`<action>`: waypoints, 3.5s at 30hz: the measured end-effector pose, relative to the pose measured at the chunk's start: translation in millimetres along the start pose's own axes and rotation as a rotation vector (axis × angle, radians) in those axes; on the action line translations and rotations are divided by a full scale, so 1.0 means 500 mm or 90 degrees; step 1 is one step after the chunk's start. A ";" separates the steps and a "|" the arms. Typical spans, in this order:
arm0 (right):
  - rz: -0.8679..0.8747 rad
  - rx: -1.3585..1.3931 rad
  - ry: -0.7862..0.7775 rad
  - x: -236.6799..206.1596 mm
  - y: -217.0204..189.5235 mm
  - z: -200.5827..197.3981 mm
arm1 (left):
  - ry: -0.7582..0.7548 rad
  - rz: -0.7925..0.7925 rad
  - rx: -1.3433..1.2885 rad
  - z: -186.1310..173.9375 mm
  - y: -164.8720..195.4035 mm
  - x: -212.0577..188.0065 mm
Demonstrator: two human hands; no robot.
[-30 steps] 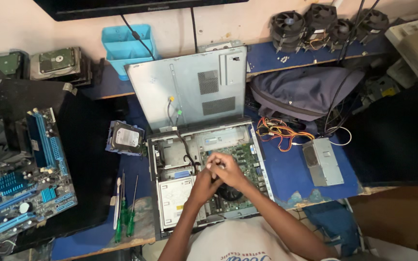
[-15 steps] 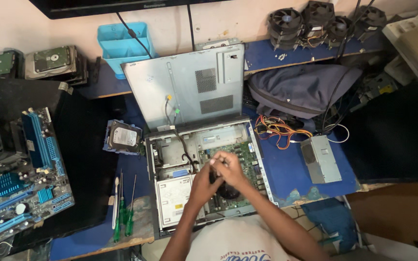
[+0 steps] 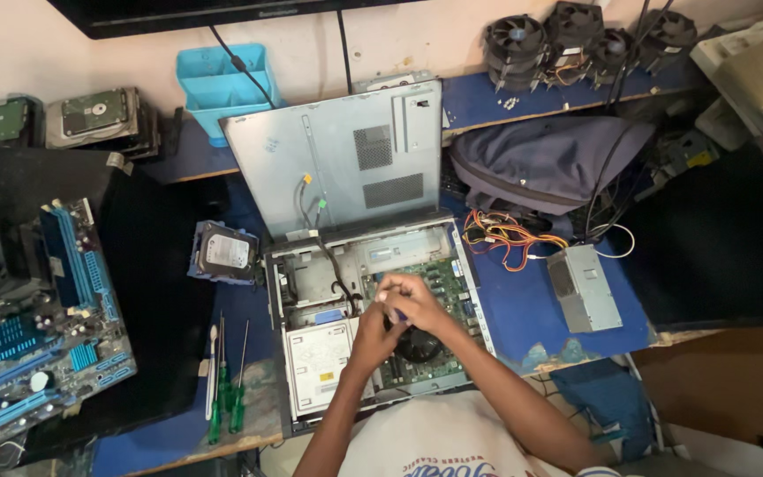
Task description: The person works inside an open desktop computer case, using a screwdriver to tighten screws on the motherboard and around the CPU fan. The person repeatedly adjusts the motherboard and fan assembly while securing components with the screwdriver.
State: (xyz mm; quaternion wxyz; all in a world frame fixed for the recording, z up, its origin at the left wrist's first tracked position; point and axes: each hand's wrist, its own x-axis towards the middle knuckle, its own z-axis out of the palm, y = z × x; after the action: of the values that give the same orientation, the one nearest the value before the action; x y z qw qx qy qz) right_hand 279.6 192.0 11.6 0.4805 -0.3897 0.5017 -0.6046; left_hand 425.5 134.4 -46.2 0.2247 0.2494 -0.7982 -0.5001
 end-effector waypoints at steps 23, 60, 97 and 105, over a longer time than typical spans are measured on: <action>0.013 0.023 -0.067 0.002 -0.026 -0.025 | -0.006 0.075 -0.020 -0.016 0.037 0.000; 0.297 -0.821 0.021 -0.053 -0.196 0.066 | 0.051 -0.059 0.040 0.002 0.051 0.024; -0.045 -0.657 -0.041 -0.260 -0.183 -0.015 | -0.070 0.185 0.561 -0.002 -0.040 -0.174; -0.074 -0.684 -0.098 -0.248 -0.164 0.016 | -0.230 0.131 0.439 -0.002 -0.034 -0.202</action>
State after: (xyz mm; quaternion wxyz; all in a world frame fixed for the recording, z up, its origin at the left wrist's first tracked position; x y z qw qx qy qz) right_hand 300.8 313.4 94.9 0.2148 -0.6504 0.6813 -0.2582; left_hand 507.2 190.5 -72.5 0.0325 0.1370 -0.9666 -0.2141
